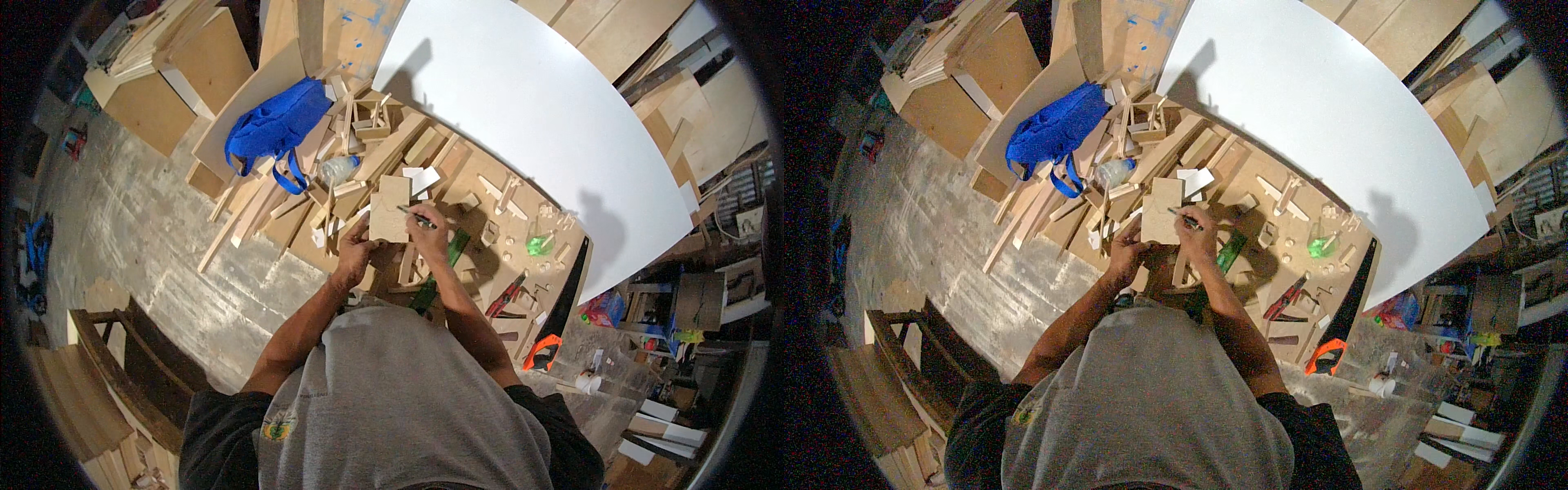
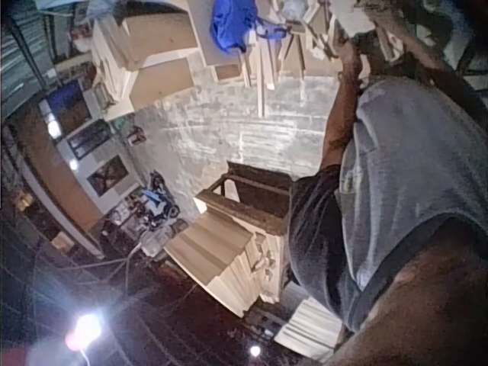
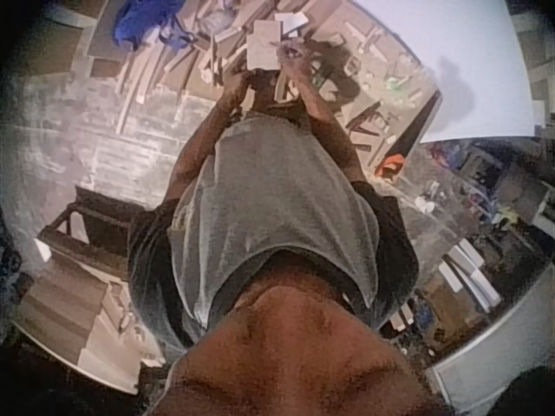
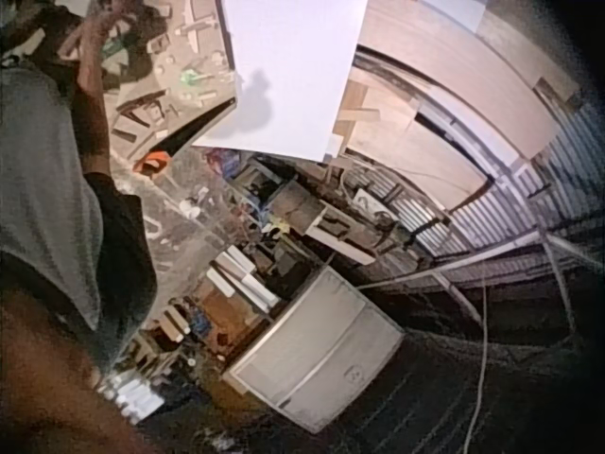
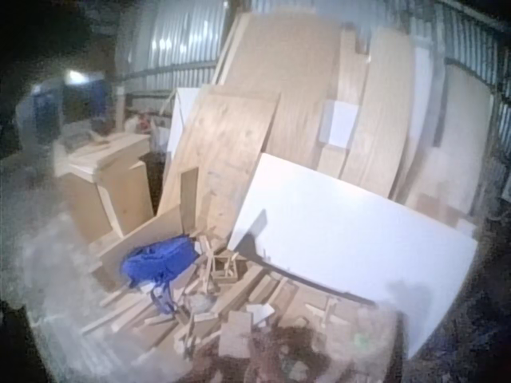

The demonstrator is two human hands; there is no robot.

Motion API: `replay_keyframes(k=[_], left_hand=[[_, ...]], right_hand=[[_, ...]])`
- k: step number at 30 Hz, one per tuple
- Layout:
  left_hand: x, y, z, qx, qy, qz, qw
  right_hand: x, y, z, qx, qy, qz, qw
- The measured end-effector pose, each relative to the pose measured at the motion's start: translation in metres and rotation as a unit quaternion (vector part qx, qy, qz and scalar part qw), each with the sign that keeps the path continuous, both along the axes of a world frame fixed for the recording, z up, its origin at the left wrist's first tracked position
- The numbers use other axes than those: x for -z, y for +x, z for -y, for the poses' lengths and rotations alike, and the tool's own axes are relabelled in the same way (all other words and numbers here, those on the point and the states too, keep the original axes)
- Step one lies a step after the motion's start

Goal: The person uses a pen to draw a layout on a small wooden board while holding it on a workbench cluttered with other wood scraps and tools.

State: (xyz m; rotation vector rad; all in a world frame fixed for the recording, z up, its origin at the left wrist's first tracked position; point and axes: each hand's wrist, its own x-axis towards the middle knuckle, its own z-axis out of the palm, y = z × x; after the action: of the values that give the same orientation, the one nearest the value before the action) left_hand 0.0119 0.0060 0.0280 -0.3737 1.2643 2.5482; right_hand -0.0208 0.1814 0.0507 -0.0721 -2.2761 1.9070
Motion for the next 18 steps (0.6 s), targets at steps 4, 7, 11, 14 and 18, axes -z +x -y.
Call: replay_keyframes(k=[4,7,11,14,18], left_hand=[[-0.006,0.002,0.0,-0.009,-0.003,0.012,1.0],[-0.007,0.002,-0.001,-0.009,-0.007,0.011,1.0],[-0.009,0.001,0.0,-0.001,-0.003,0.005,1.0],[-0.007,0.002,0.0,-0.019,0.007,0.0,1.0],[-0.004,0.002,-0.001,-0.03,0.013,-0.007,0.999]], right_hand=[[-0.015,-0.005,-0.015,-0.002,-0.076,0.035,0.997],[-0.01,-0.001,-0.015,-0.013,-0.089,0.015,0.996],[0.009,0.001,-0.014,-0.051,0.041,-0.021,0.998],[0.009,0.005,-0.009,-0.058,0.034,0.017,0.998],[0.0,0.008,-0.004,-0.057,0.041,0.011,0.997]])
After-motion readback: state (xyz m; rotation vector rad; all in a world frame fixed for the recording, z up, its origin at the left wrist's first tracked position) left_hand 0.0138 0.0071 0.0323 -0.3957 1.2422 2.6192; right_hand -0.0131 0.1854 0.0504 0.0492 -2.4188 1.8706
